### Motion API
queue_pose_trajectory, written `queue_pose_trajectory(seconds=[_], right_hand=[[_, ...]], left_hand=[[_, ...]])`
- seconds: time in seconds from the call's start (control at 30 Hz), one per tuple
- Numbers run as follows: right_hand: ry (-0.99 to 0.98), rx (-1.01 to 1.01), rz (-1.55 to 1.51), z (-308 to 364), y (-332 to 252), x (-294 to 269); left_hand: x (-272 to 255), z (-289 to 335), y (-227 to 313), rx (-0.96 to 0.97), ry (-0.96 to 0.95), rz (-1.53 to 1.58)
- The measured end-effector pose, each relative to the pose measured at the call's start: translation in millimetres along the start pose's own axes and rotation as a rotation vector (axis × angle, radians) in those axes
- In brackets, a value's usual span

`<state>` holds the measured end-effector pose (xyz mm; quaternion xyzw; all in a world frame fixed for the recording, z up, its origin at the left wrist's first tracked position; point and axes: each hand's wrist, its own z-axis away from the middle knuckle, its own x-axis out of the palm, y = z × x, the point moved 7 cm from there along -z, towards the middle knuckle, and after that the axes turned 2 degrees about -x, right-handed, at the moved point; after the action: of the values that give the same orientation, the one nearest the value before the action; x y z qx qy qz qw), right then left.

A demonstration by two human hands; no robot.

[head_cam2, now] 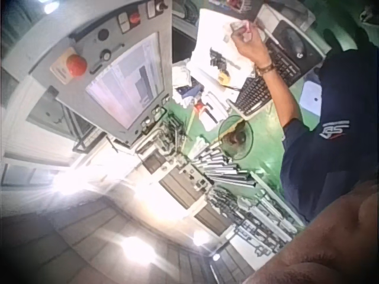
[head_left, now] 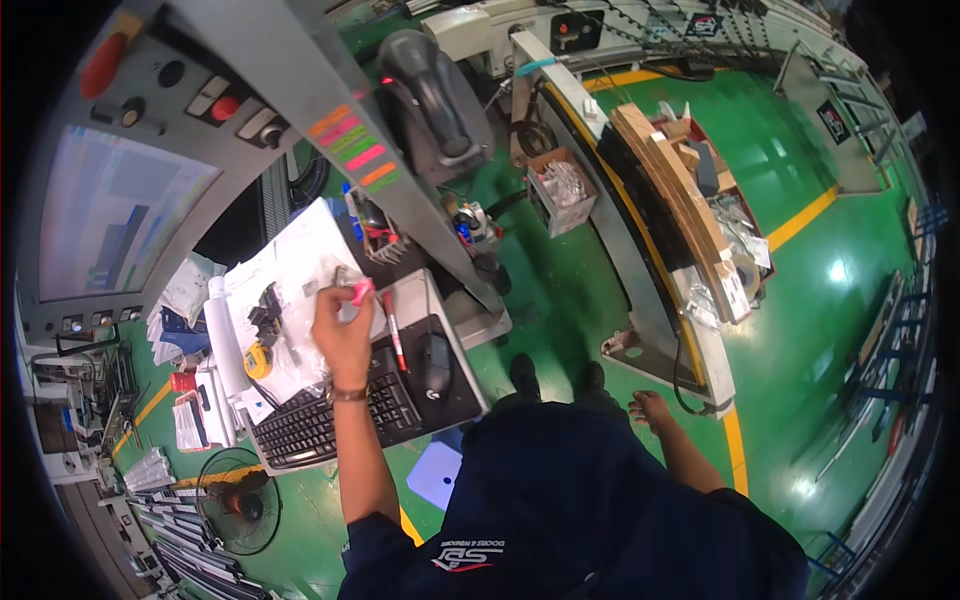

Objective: The person places long metal profiles into a clamping machine, then walks to a nearby desk to retrieve a marker and write on a paper document. They return to the machine, use a blue air blow gun to clean the profiles, and then reposition the metal pieces within the clamps.

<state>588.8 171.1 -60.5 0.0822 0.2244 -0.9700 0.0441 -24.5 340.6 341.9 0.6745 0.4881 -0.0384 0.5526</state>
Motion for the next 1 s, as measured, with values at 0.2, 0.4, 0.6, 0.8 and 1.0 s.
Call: queue_pose_trajectory(seconds=[0.2,0.4,0.6,0.8,1.0], right_hand=[[-0.085,0.005,0.024,-29,16,-26],[-0.118,0.02,0.025,-36,35,-49],[-0.096,0.158,-0.075,-13,110,-72],[0.028,0.428,0.068,13,195,-140],[0.045,0.542,0.079,9,260,-128]], left_hand=[[-8,102,80,-0.348,-0.084,0.522],[128,246,140,-0.429,-0.572,0.577],[237,296,-56,-0.787,-0.37,0.261],[204,215,-207,-0.653,0.135,-0.002],[194,171,-226,-0.448,0.191,0.046]])
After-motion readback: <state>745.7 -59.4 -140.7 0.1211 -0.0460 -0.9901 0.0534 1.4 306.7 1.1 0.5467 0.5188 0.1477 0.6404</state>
